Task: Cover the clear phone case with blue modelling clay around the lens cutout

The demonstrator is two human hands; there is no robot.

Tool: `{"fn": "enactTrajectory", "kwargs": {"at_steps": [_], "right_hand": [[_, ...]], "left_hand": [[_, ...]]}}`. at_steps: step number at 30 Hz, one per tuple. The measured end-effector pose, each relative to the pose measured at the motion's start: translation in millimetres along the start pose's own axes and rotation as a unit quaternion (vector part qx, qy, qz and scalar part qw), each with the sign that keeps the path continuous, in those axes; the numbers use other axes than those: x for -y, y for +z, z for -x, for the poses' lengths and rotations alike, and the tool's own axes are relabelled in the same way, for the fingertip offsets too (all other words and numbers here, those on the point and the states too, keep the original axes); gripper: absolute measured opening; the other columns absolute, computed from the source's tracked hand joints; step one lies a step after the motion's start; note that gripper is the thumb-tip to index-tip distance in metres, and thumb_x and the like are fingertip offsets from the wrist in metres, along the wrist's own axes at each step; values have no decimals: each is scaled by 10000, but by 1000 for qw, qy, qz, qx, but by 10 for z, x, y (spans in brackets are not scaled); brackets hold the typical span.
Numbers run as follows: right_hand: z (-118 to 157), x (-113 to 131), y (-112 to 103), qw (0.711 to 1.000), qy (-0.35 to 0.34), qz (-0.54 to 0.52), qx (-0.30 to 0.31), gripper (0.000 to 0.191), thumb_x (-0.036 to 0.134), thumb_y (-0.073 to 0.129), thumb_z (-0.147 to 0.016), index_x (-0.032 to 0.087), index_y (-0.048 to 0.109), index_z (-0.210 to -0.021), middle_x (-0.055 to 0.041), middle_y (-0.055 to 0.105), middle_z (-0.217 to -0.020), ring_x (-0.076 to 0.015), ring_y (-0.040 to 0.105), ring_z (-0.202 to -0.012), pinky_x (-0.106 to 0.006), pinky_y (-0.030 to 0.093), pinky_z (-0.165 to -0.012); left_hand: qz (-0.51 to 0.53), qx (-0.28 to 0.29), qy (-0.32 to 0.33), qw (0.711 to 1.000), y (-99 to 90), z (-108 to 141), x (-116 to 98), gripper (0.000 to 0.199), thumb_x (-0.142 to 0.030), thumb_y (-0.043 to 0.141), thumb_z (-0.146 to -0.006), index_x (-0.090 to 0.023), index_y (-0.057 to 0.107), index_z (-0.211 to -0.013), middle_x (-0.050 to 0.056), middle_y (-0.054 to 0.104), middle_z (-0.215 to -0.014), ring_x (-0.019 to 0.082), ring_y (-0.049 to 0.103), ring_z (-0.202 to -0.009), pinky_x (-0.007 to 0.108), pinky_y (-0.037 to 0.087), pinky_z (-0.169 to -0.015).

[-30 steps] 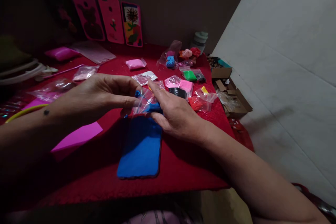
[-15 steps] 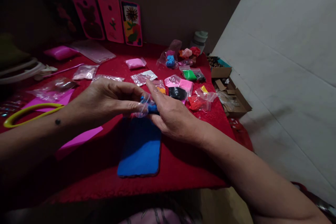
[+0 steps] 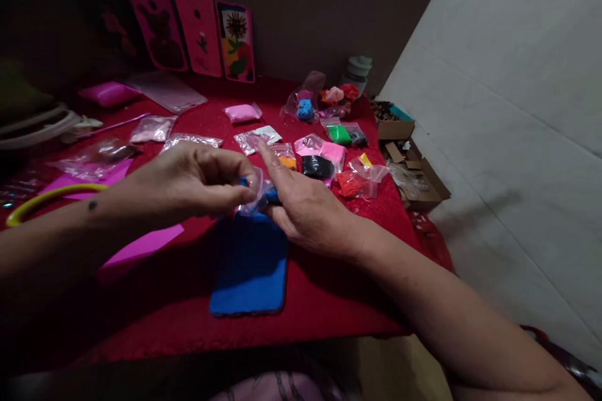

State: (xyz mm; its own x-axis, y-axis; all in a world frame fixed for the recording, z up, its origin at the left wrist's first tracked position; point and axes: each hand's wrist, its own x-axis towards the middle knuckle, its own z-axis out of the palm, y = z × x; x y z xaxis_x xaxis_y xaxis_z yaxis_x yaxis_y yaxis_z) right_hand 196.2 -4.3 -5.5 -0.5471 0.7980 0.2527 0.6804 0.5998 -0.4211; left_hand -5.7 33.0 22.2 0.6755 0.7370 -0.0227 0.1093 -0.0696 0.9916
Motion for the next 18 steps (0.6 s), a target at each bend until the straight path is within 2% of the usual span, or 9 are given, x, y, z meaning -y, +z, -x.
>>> {"fn": "enactTrajectory", "kwargs": {"at_steps": [3,6,10,13,15,18], "right_hand": [[-13,-22,-33,1000,25,2,-18,767,201,476,-901,71,158,-1587,-204,521,-1445,-273,639,-1097,-424,526,-946],[-25,-32,-45,999,34,-3,-22,772,193,488,-896,126,169,-1595,-168,444,-1525,-266,615,-1180,-419,509,-993],[-30,-29,-115,999,7,13,-28,712,193,500,-907,84,257,-1567,-165,420,-1542,-249,535,-1318,-379,464,-1072],[55,-80,-259,999,-18,38,-9,625,240,558,-924,126,392,-1515,-136,511,-1480,-254,523,-1337,-391,453,-1087],[188,-156,-362,998,1,54,-14,623,326,614,-919,178,435,-1497,-127,577,-1415,-279,583,-1266,-420,501,-1026],[455,-291,-451,994,63,82,40,694,485,655,-891,227,437,-1497,-125,579,-1409,-303,585,-1258,-458,522,-999]], "left_hand": [[85,-27,7,996,-112,25,-90,177,-179,684,-749,-178,604,-591,-49,435,-431,59,349,-368,193,290,-367],[143,-42,18,989,-221,29,-123,214,-161,632,-814,-172,562,-612,-66,354,-439,45,323,-377,175,349,-397],[186,-5,-16,982,-296,-12,-57,145,-218,718,-782,-172,600,-710,-56,477,-515,57,407,-452,184,415,-449],[207,12,-26,978,-303,-46,0,195,-316,740,-800,-176,627,-726,-48,555,-552,65,456,-485,195,440,-476],[213,16,-26,977,-298,-58,24,233,-375,729,-821,-177,651,-727,-46,563,-537,66,457,-461,200,430,-460],[205,-6,-29,978,-289,-66,50,203,-331,762,-803,-160,698,-713,-36,569,-517,65,475,-454,191,420,-453]]}}
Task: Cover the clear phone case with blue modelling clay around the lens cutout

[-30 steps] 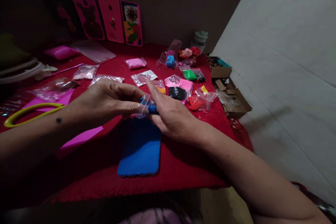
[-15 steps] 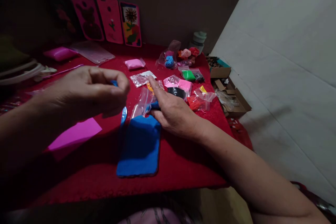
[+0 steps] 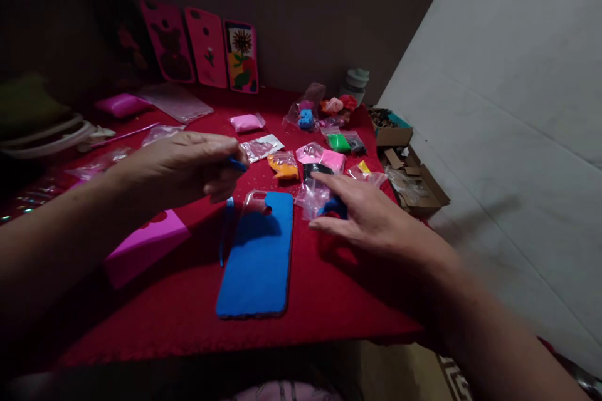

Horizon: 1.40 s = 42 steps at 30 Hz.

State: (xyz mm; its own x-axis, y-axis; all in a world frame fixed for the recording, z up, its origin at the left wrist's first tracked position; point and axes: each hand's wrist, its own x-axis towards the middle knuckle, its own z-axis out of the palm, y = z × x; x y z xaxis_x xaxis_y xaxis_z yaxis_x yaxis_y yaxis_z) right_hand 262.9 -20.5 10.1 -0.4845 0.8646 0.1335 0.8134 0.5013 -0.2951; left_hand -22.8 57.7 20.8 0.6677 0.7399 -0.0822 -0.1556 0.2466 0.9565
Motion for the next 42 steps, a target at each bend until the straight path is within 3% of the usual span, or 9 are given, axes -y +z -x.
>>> {"fn": "enactTrajectory", "kwargs": {"at_steps": [4,7,13,17,20,26,31,36,42], "right_hand": [[231,-100,63,996,49,19,66,647,570,623,-887,250,506,-1437,-135,543,-1432,-336,518,-1319,-525,497,-1028],[236,-40,89,999,25,19,40,558,540,634,-890,253,573,-1365,-142,575,-1363,-338,532,-1282,-531,510,-1000],[51,227,0,992,-39,-2,-117,300,322,610,-946,188,660,-1210,-120,685,-1116,-253,651,-1026,-415,551,-875],[-159,426,-59,989,-45,-61,-125,238,248,622,-935,171,699,-1147,-91,715,-1033,-203,665,-919,-340,543,-798],[-343,527,-69,981,-5,-156,-115,182,200,620,-917,166,733,-1055,-64,738,-1010,-187,683,-901,-311,540,-778],[-481,494,98,967,43,-237,-78,201,192,588,-914,149,743,-1035,-61,742,-976,-190,696,-890,-314,554,-764],[-438,407,264,967,71,-206,-130,180,175,571,-903,163,745,-948,-72,732,-939,-205,698,-897,-320,564,-742],[-415,342,294,974,41,-170,-147,204,134,572,-889,117,748,-990,-94,735,-975,-190,689,-859,-310,541,-752],[-413,317,306,975,9,-140,-170,194,99,593,-893,90,752,-1003,-101,741,-978,-184,677,-890,-304,510,-811]], "left_hand": [[6,-2,-17,1000,5,-14,53,127,-234,775,-794,-127,738,-734,5,677,-627,79,561,-522,188,453,-493],[32,7,-40,999,26,-19,86,97,-195,759,-803,-107,739,-768,32,723,-707,91,601,-550,191,491,-514],[91,13,-58,994,26,-23,97,102,-208,701,-865,-122,717,-812,33,704,-647,108,648,-602,181,530,-532],[103,20,-58,993,-23,-52,129,37,-129,710,-818,-113,730,-845,49,715,-694,121,657,-616,215,568,-574],[86,13,-49,995,-25,-71,137,144,-54,727,-736,-106,759,-867,68,736,-763,124,660,-624,219,565,-588],[-31,-23,4,999,15,-72,71,96,-76,696,-750,-117,781,-733,77,729,-733,133,674,-697,209,543,-700],[-65,-45,15,997,11,-80,57,112,-137,729,-773,-107,751,-668,54,655,-581,105,616,-510,181,512,-520],[-52,-69,-15,996,-20,-86,59,243,-249,714,-826,-118,694,-622,55,629,-545,94,521,-359,174,399,-307],[-77,-136,2,988,-65,-63,-26,82,-75,685,-800,-83,746,-745,38,652,-599,79,564,-427,172,455,-403]]}}
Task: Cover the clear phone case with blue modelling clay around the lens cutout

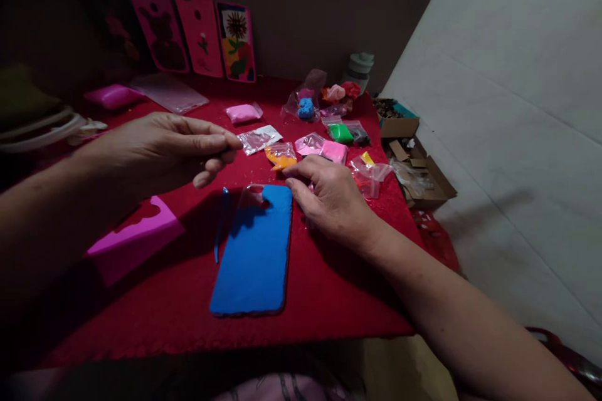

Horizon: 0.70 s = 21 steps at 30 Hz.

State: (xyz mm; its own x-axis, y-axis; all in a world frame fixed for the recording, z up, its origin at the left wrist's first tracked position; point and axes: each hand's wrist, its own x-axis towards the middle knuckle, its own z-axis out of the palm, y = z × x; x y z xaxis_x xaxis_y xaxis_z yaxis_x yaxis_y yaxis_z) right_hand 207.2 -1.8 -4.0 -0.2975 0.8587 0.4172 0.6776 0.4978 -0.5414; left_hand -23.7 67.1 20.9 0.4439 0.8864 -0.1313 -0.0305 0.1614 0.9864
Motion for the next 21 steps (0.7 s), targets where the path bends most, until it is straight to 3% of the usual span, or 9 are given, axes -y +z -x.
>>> {"fn": "enactTrajectory", "kwargs": {"at_steps": [5,9,15,19,21], "right_hand": [[-7,-26,47,999,-25,16,32,203,88,597,-892,64,740,-1035,-115,728,-988,-187,661,-888,-292,499,-792],[-8,-48,83,996,-54,37,66,245,125,547,-938,48,713,-1101,-134,711,-1028,-199,645,-913,-307,491,-818],[-41,-76,138,990,-37,75,111,266,167,504,-962,80,696,-1124,-141,701,-1116,-241,623,-1001,-357,468,-884],[-108,-49,150,987,-22,84,131,261,165,509,-951,71,694,-1108,-145,701,-1091,-232,618,-962,-343,460,-858],[-139,-10,127,990,-12,73,123,249,153,519,-943,71,694,-1102,-131,702,-1067,-216,616,-951,-322,456,-847]], "left_hand": [[10,10,-14,1000,-12,8,-21,150,43,631,-775,-43,733,-844,88,746,-702,131,702,-625,215,548,-655],[-11,30,-2,1000,-15,14,-12,80,-15,632,-835,-44,684,-782,61,700,-611,95,640,-479,187,498,-520],[-53,37,-2,998,-8,39,-48,263,-152,616,-895,-118,573,-639,9,587,-502,84,525,-350,166,361,-317],[-46,42,-12,998,5,44,-51,104,-10,593,-834,-82,637,-775,44,671,-613,113,609,-441,192,439,-382],[-29,38,-10,999,2,39,-41,157,42,574,-818,-49,674,-897,63,695,-674,128,646,-508,228,500,-471]]}}
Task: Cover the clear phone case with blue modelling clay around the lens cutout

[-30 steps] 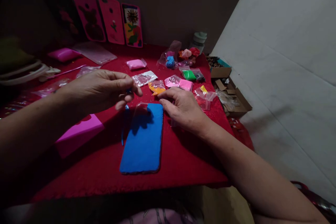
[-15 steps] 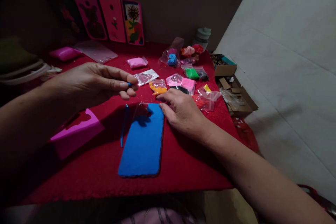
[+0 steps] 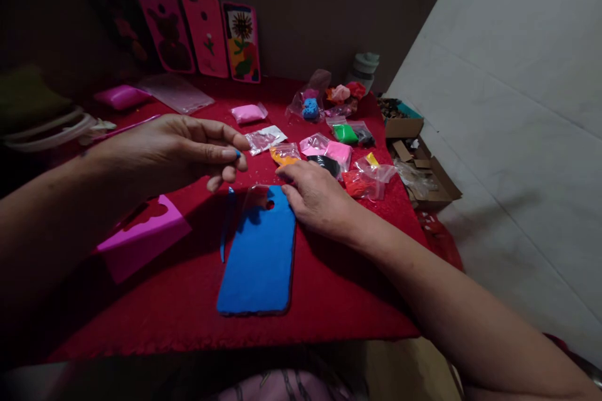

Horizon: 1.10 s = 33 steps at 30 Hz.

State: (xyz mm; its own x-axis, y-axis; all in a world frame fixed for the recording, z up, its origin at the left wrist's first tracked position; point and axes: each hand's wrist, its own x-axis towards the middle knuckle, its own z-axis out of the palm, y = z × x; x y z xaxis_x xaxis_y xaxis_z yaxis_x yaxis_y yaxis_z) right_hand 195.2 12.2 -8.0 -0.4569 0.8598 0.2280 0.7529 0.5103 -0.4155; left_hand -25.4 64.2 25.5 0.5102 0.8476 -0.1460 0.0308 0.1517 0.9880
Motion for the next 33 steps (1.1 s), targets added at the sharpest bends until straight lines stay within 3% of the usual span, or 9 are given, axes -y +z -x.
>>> {"fn": "enactTrajectory", "kwargs": {"at_steps": [2,8,15,21,23,28,30,33], "right_hand": [[-6,35,-42,1000,7,-13,-2,244,146,519,-944,83,692,-1105,-116,701,-1067,-202,617,-950,-307,455,-843],[76,-31,-24,1000,11,16,6,268,157,499,-962,95,665,-1163,-128,692,-1118,-213,622,-982,-318,464,-856],[177,-197,16,990,20,139,26,321,76,466,-919,86,655,-1178,-152,631,-1025,-223,581,-815,-328,461,-698],[202,-167,-223,993,18,91,-79,393,-26,457,-819,101,679,-1119,-114,699,-1032,-206,645,-892,-301,487,-774],[224,-158,-195,989,34,129,-64,350,15,471,-854,93,669,-1132,-133,702,-1048,-219,646,-878,-316,486,-766],[294,-138,2,961,5,263,81,378,78,431,-929,101,605,-1264,-159,678,-997,-223,613,-745,-303,423,-589],[298,-125,14,962,-16,266,54,375,79,410,-932,74,607,-1251,-171,675,-979,-234,614,-751,-316,432,-595],[243,-41,-72,984,-22,162,-63,327,55,417,-895,54,657,-1118,-182,684,-1002,-252,628,-870,-347,479,-716]], "left_hand": [[9,-3,5,1000,-6,-6,8,185,52,549,-834,-33,688,-922,71,693,-675,124,644,-517,242,514,-514],[-25,-8,21,999,-7,-2,5,138,-54,621,-842,-89,661,-714,28,602,-596,103,550,-445,225,441,-405],[-50,-11,40,998,6,-20,17,184,-52,647,-789,-129,607,-626,-15,563,-464,70,511,-376,176,377,-409],[-26,-28,44,998,14,-13,2,124,-22,650,-763,-92,681,-665,5,598,-495,68,527,-391,177,381,-415],[-3,-38,25,999,16,-9,5,87,-7,665,-746,-69,722,-725,40,663,-571,90,589,-452,191,442,-460],[42,0,14,999,-8,-20,35,204,7,646,-733,-78,770,-871,95,746,-743,144,676,-583,255,557,-582],[43,42,19,998,-21,-16,38,161,-34,649,-756,-102,773,-831,88,737,-712,141,662,-538,253,555,-551],[13,86,16,996,-24,5,31,100,-139,690,-790,-124,744,-707,65,690,-614,128,618,-467,221,507,-457]]}}
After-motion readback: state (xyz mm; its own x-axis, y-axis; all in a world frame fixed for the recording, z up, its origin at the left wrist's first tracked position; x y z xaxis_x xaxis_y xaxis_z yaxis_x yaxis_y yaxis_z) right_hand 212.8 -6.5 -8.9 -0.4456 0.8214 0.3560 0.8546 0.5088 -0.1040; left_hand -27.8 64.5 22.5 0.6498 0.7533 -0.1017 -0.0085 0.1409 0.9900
